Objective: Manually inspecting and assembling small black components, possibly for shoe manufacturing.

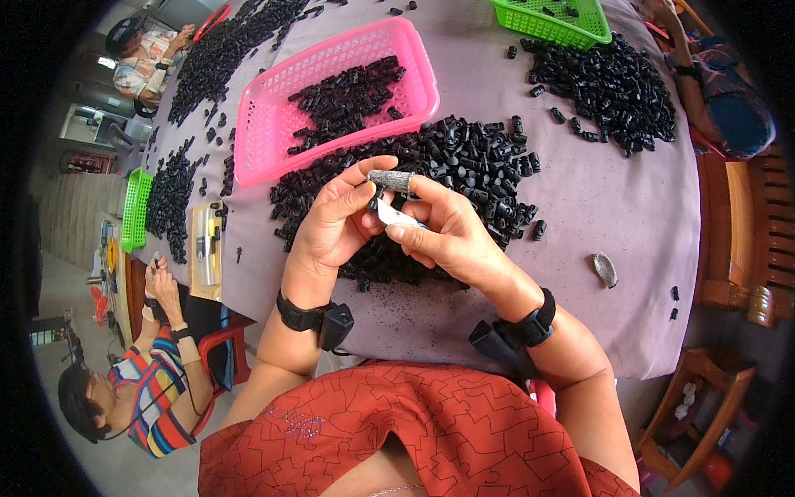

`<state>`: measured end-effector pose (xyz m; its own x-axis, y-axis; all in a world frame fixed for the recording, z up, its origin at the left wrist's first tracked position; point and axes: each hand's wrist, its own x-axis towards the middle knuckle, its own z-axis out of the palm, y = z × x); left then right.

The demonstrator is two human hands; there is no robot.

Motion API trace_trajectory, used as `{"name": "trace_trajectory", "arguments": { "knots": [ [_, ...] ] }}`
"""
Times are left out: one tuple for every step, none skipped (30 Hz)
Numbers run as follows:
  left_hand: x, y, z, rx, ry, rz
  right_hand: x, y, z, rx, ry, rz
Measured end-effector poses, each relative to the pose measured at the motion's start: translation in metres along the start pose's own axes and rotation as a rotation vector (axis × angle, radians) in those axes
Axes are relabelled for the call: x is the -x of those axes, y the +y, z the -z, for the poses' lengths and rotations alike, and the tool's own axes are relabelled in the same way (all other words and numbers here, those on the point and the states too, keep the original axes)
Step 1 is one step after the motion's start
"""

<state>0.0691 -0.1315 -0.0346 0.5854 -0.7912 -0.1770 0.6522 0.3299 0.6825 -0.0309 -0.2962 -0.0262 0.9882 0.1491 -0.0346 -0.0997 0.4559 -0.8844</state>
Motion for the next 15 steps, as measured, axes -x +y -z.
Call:
{"name": "trace_trajectory", "arguments": {
  "knots": [
    [0.001, 0.0009, -0.0021, -0.001, 0.013, 0.008, -0.0003, -0.0002, 0.0004, -0.01, -0.001, -0.002],
    [0.0008, 0.0008, -0.003, -0.001, 0.023, 0.017, -0.0004, 0.0006, 0.0016, -0.009, 0.0, -0.002],
    [0.0004, 0.0002, -0.002, 0.0, 0.022, 0.018, -0.0006, 0.002, 0.0031, -0.023, -0.002, -0.008],
    [-0.0001, -0.0007, -0.0004, 0.0, 0.013, 0.017, -0.0007, 0.0028, 0.0044, -0.036, -0.004, -0.014],
    [-0.0003, -0.0011, 0.0006, -0.001, 0.005, 0.017, -0.0008, 0.0026, 0.0049, -0.037, -0.003, -0.014],
    [-0.0007, -0.0015, 0.0006, -0.001, 0.005, 0.019, -0.001, 0.0025, 0.0055, -0.027, -0.001, -0.007],
    [-0.0013, -0.0021, 0.0004, 0.004, -0.008, 0.022, -0.0012, 0.0025, 0.0064, -0.018, 0.002, -0.001],
    [-0.0002, -0.0015, -0.001, 0.006, -0.02, 0.02, -0.0014, 0.0025, 0.0072, -0.018, 0.0, 0.001],
    [0.0006, -0.0014, -0.0017, 0.004, -0.02, 0.019, -0.002, 0.0032, 0.0088, -0.029, 0.005, -0.014],
    [0.0013, -0.0017, -0.002, 0.013, -0.02, 0.014, -0.0019, 0.0034, 0.0093, -0.041, 0.009, -0.03],
    [0.0007, -0.0022, -0.0013, 0.025, -0.019, 0.013, -0.0023, 0.0029, 0.0087, -0.042, 0.01, -0.03],
    [0.0006, -0.0021, -0.0021, 0.025, -0.019, 0.014, -0.0026, 0.0014, 0.0071, -0.044, 0.009, -0.028],
    [0.0009, -0.0014, -0.004, 0.02, 0.001, 0.009, -0.0029, 0.0006, 0.0058, -0.045, 0.007, -0.025],
    [0.0003, -0.0015, -0.0051, 0.016, 0.019, 0.006, -0.0023, 0.0005, 0.0057, -0.044, 0.01, -0.026],
    [-0.0008, -0.002, -0.0032, 0.017, 0.017, 0.007, -0.0015, 0.0006, 0.0054, -0.038, -0.009, -0.016]
  ]
}}
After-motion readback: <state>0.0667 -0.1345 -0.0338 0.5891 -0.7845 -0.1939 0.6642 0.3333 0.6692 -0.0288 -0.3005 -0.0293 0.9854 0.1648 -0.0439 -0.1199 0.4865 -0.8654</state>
